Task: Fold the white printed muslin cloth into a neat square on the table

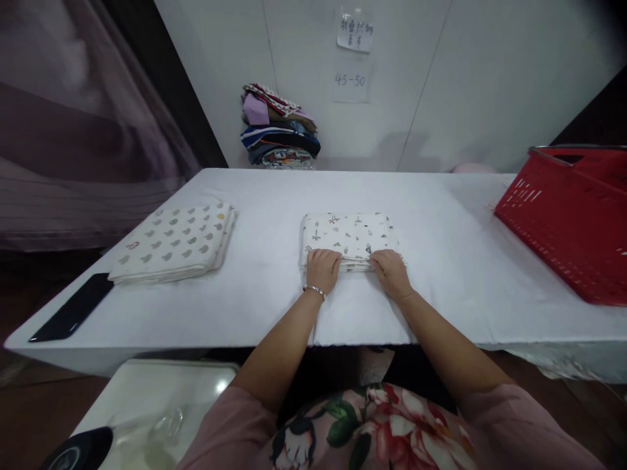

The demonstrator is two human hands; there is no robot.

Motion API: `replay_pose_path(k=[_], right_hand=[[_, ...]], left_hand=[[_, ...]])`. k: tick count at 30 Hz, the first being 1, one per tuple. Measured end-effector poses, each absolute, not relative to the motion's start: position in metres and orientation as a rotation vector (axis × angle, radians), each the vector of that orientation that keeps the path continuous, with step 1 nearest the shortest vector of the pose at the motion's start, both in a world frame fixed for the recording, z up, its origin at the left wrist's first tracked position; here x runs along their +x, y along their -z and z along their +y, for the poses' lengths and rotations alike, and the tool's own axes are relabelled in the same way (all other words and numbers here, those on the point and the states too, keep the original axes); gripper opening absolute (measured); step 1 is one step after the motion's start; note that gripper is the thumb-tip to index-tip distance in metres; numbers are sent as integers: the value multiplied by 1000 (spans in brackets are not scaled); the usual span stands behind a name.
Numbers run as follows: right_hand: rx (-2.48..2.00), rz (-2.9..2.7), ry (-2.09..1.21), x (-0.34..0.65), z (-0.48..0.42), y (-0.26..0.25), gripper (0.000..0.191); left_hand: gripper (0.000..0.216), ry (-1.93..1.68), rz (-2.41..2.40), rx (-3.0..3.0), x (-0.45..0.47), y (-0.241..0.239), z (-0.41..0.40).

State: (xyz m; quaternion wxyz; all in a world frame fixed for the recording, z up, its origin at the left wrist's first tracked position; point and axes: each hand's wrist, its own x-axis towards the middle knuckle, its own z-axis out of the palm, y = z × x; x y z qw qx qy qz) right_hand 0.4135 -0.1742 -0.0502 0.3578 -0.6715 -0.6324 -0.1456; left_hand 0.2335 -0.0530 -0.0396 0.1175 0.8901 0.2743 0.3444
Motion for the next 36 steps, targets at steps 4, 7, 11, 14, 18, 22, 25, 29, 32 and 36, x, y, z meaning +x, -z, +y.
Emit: replay_pose_path(k=[4, 7, 11, 14, 18, 22, 25, 29, 32, 36], right_hand=[[-1755, -1624, 366, 414, -174, 51, 18], [-1753, -1619, 360, 413, -174, 51, 18], [-1749, -1616, 357, 413, -174, 51, 18], [-1750, -1618, 358, 413, -174, 51, 18], [-1753, -1628, 366, 412, -174, 51, 17], [-1764, -1638, 377, 412, -173, 51, 18], [-1762, -1635, 381, 413, -173, 51, 19], [-1760, -1622, 370, 412, -174, 50, 20], [-1753, -1631, 360, 411, -175, 49, 18], [-1716, -1673, 343, 411, -176, 49, 19]], left_hand=[[22, -1007, 756, 2624, 234, 41, -54], [26, -994, 721, 2653, 234, 42, -55], [22, -960, 729, 2670, 233, 41, -56], [15, -921, 747, 2686, 234, 39, -56], [12, -882, 765, 2703, 235, 39, -56], [15, -866, 795, 2696, 238, 40, -55], [16, -868, 790, 2695, 241, 40, -55], [14, -932, 752, 2689, 241, 39, -57], [15, -982, 716, 2685, 239, 38, -59], [13, -997, 695, 2673, 238, 38, -60]])
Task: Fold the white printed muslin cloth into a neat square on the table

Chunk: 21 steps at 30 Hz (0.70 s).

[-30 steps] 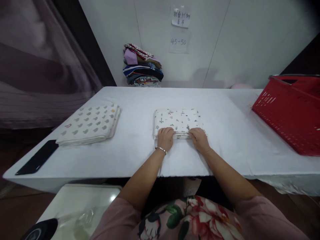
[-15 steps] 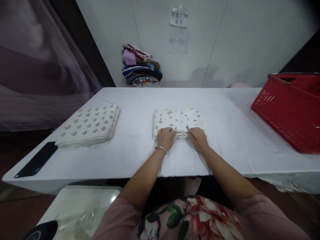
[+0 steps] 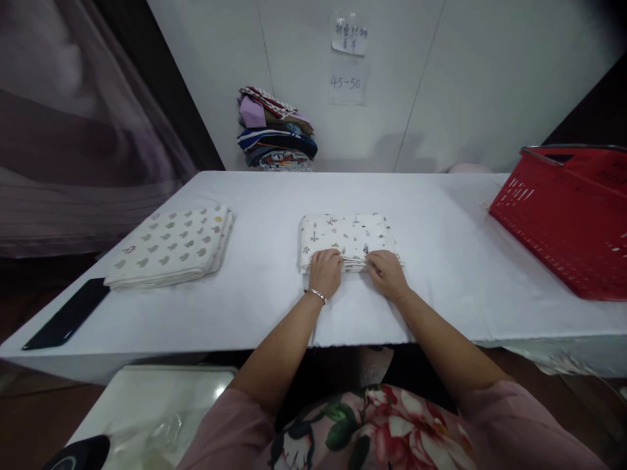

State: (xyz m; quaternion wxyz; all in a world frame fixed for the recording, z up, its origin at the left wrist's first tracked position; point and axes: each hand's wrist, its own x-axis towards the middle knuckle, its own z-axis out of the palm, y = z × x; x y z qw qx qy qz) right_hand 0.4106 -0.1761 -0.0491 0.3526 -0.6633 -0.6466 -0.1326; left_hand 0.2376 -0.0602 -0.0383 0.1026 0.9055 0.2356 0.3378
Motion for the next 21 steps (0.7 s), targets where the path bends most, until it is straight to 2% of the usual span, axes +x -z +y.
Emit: replay_pose_path(k=[11, 21], right_hand=[[-1775, -1655, 292, 409, -175, 48, 20], [-1832, -1630, 310, 407, -171, 52, 19]], left_hand=[[16, -856, 794, 2650, 241, 37, -58], [15, -870, 813, 2613, 242, 38, -57]])
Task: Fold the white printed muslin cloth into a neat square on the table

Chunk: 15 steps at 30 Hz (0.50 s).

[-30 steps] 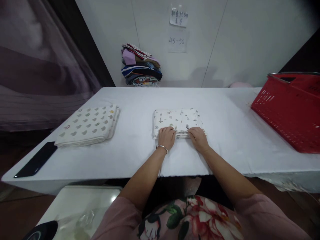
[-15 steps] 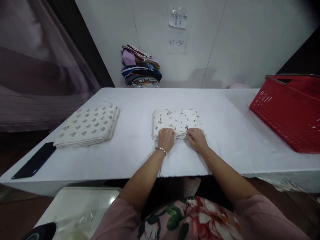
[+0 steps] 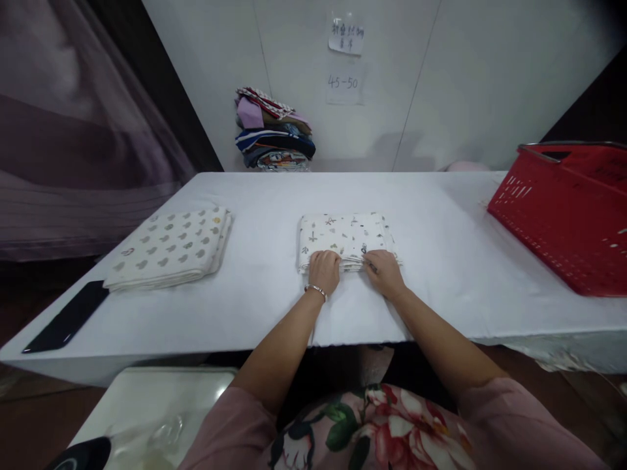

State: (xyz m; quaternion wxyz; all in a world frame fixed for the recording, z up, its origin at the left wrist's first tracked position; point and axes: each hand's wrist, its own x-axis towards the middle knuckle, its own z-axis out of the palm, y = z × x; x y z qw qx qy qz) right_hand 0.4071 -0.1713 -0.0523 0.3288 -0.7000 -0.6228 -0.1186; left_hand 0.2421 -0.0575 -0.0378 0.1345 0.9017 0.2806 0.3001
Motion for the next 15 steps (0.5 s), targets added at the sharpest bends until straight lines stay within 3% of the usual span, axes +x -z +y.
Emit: replay_pose_path(k=[15], right_hand=[[-1845, -1680, 391, 408, -178, 46, 23]], left_hand=[[15, -814, 755, 2647, 237, 36, -59]])
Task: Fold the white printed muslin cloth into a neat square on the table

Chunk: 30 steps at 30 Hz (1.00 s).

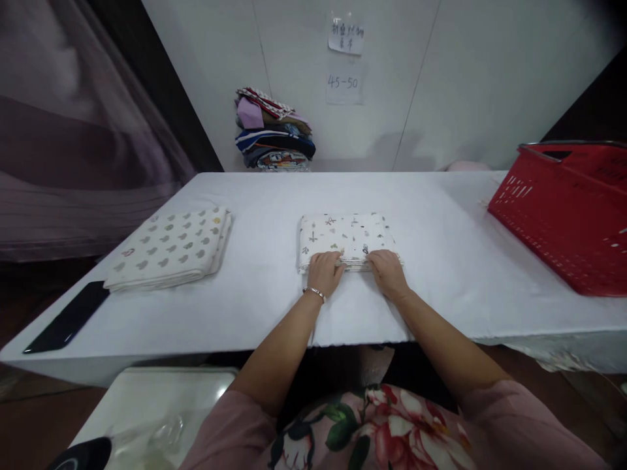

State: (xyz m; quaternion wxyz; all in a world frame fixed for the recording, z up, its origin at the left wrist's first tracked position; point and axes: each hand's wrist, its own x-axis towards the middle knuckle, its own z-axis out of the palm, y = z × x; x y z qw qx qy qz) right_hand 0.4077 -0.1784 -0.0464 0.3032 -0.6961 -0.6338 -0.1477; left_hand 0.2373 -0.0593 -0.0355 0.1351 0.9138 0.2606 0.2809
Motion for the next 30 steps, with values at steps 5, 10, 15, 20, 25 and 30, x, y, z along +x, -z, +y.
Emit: replay_pose_path(k=[5, 10, 15, 20, 25, 30], right_hand=[[-1878, -1702, 349, 408, -179, 50, 22], [-1873, -1710, 341, 406, -182, 51, 22], [-1835, -1723, 356, 406, -185, 48, 25], [-1827, -1674, 346, 418, -197, 48, 27], [-1826, -1403, 303, 447, -219, 55, 25], [-1856, -855, 44, 468, -229, 51, 27]], left_hand=[[13, -804, 737, 2681, 237, 39, -58], [10, -826, 736, 2696, 236, 38, -58], [11, -841, 737, 2685, 235, 37, -57], [11, -832, 727, 2674, 235, 39, -55], [10, -850, 709, 2677, 236, 39, -53], [10, -851, 700, 2684, 236, 39, -53]])
